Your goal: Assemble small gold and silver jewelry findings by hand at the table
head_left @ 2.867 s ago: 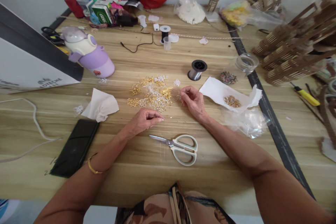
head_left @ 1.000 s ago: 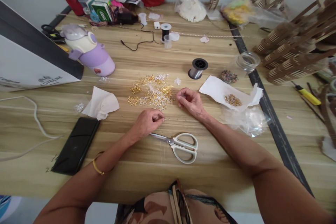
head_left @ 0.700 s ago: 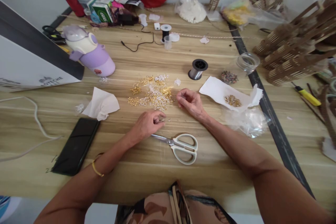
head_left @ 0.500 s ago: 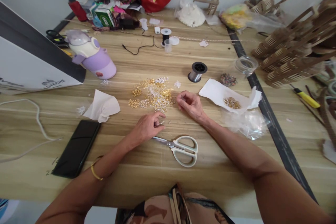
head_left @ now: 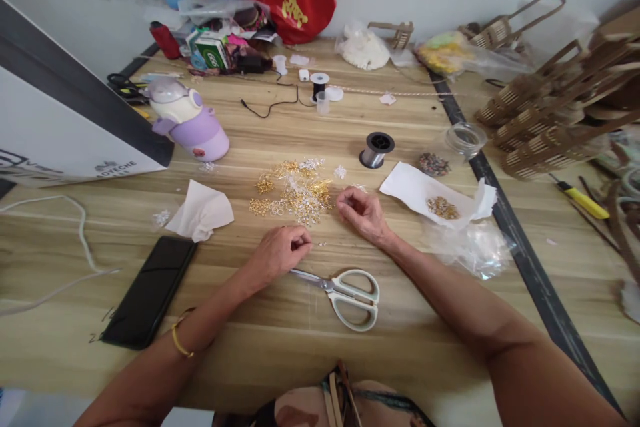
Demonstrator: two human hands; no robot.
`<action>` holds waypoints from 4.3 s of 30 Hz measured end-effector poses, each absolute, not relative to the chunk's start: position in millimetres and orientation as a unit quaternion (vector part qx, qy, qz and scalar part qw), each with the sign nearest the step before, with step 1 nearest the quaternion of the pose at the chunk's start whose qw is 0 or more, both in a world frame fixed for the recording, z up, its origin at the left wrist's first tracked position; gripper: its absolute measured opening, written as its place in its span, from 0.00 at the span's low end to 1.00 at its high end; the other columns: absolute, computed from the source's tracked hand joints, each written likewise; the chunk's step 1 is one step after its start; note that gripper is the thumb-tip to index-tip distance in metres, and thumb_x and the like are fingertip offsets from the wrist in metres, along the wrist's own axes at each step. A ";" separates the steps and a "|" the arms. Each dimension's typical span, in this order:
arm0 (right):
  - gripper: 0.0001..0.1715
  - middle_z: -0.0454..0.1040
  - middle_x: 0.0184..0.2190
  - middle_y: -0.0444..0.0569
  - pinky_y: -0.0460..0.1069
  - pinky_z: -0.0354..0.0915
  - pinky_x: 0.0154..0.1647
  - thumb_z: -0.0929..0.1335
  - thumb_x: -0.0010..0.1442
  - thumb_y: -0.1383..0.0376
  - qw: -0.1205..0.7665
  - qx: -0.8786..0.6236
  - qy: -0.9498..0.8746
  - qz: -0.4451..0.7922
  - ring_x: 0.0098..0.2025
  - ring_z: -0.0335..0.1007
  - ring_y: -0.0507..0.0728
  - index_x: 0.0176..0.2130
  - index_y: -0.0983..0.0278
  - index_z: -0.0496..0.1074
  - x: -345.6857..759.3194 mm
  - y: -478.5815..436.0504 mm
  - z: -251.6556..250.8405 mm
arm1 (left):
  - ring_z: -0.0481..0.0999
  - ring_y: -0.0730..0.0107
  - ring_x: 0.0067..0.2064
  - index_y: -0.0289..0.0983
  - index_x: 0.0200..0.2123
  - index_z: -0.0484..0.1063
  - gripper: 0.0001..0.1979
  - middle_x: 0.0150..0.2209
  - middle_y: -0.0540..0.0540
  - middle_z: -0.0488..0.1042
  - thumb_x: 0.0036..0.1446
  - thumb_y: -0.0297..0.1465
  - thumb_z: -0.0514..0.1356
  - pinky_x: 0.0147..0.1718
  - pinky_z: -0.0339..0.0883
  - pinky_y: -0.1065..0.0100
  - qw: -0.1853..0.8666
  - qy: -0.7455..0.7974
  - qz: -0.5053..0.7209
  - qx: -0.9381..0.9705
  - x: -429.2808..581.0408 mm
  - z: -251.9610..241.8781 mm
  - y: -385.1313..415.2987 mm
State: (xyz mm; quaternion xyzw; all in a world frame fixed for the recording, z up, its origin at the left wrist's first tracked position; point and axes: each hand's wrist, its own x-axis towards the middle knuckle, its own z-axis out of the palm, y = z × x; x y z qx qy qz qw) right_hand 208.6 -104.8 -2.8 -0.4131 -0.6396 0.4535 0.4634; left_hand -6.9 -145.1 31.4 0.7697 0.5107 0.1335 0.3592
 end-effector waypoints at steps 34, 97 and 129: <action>0.05 0.71 0.31 0.49 0.51 0.67 0.38 0.59 0.66 0.69 0.313 -0.226 -0.901 0.196 0.33 0.65 0.55 0.38 0.63 0.63 204.3 -111.9 -1.9 | 0.71 0.76 0.27 0.33 0.36 0.74 0.09 0.26 0.49 0.74 0.49 0.24 0.60 0.26 0.64 0.75 0.462 0.454 0.154 0.746 -12.3 32.8 -142.3; 0.06 0.70 0.37 0.54 0.50 0.68 0.37 0.59 0.66 0.69 0.328 -0.273 -0.898 0.108 0.38 0.67 0.56 0.42 0.65 0.64 207.6 -113.4 -4.9 | 0.74 0.67 0.37 0.37 0.33 0.75 0.08 0.34 0.46 0.75 0.60 0.28 0.56 0.36 0.62 0.69 0.152 0.463 0.099 0.868 -5.1 34.0 -111.5; 0.04 0.69 0.31 0.49 0.47 0.62 0.31 0.60 0.66 0.68 0.329 -0.301 -0.889 0.107 0.31 0.64 0.53 0.39 0.64 0.63 207.8 -111.1 -8.7 | 0.72 0.68 0.39 0.36 0.36 0.74 0.12 0.36 0.47 0.73 0.65 0.31 0.51 0.38 0.61 0.68 0.152 0.404 0.099 0.896 -11.3 17.3 -96.9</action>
